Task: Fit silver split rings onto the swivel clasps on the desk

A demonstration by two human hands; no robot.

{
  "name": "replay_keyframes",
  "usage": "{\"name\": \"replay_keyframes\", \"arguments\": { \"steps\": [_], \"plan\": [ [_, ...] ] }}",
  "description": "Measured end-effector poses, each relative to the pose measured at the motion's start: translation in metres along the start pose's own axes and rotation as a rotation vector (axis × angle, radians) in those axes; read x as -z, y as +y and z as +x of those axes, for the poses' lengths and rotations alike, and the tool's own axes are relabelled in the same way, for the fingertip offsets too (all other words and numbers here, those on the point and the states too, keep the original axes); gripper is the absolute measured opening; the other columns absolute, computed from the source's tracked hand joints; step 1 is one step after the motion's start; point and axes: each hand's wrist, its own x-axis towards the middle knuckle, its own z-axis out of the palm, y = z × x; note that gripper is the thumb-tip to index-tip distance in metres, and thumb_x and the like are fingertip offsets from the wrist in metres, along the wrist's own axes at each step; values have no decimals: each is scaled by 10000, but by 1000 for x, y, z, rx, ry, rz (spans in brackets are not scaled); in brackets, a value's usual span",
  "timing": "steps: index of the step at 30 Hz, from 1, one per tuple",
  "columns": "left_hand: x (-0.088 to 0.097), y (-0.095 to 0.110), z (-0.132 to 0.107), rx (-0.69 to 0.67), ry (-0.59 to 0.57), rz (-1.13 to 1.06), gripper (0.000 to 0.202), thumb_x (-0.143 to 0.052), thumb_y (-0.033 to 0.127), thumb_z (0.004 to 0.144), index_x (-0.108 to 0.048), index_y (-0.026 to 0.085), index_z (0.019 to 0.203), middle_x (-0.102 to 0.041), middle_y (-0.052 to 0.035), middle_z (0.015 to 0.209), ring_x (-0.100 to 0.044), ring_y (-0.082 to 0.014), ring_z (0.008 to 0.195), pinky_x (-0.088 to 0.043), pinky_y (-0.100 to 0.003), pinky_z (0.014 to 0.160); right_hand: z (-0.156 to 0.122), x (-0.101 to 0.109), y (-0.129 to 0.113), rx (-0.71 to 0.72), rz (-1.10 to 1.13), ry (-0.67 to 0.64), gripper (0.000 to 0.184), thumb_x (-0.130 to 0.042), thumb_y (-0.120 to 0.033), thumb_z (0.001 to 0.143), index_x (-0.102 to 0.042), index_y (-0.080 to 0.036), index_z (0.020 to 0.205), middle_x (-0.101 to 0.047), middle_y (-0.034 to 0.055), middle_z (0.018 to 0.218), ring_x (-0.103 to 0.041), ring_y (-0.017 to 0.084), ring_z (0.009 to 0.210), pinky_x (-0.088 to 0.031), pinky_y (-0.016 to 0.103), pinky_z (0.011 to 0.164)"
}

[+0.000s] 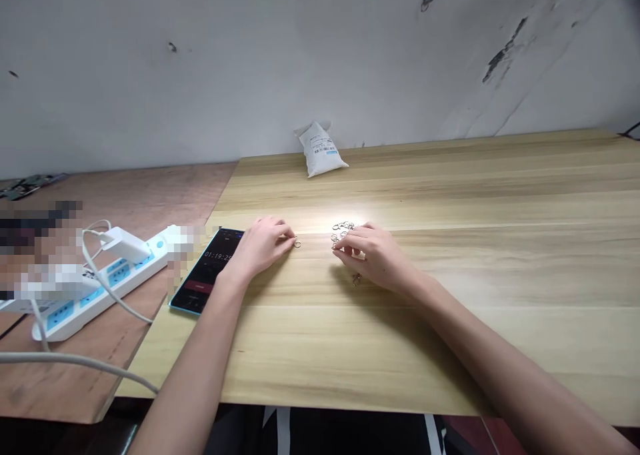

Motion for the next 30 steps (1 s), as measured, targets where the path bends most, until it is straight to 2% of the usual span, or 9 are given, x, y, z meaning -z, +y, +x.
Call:
{"name": "replay_keyframes", "arguments": {
  "steps": [7,13,18,22,26,30],
  "plan": [
    [-9,16,3,8,163,-393,69,-652,238,824,-691,214,772,-730,-4,882,-622,-185,911,-483,-318,831,-1,-1,0,-76,79,-1,109,-577,-119,829,-626,-197,770,-671,-10,679,-590,127,624,-405,272,676],
    [-18,30,4,66,234,-522,68,-643,250,830,-702,217,822,-720,-15,862,-646,-182,886,-518,-323,821,-1,-3,-1,-139,173,3,97,-569,-146,847,-646,-196,816,-677,4,711,-600,127,641,-436,251,643],
    [-22,31,6,119,219,-651,165,-663,267,823,-695,197,969,-739,-37,933,-693,-179,876,-553,-326,825,0,-5,-3,-149,189,-1,108,-553,-179,868,-648,-201,822,-682,11,719,-604,128,636,-448,249,631],
    [-25,35,5,102,182,-668,101,-683,277,818,-728,199,864,-754,-39,923,-702,-192,904,-557,-341,853,0,-4,-5,-189,237,21,98,-560,-193,882,-654,-206,861,-696,12,747,-622,127,630,-454,243,613],
    [-29,38,3,92,143,-713,80,-700,269,809,-730,198,833,-755,-58,942,-679,-216,1028,-559,-361,886,0,-4,-6,-193,316,68,87,-572,-200,896,-659,-201,891,-709,9,779,-645,123,632,-472,245,625],
    [-28,41,4,30,141,-689,74,-703,275,812,-715,204,791,-740,-78,1039,-609,-237,1148,-537,-413,932,2,-2,-7,-200,269,142,67,-601,-202,888,-667,-210,894,-738,45,882,-678,181,790,-493,323,748]
  ]
}}
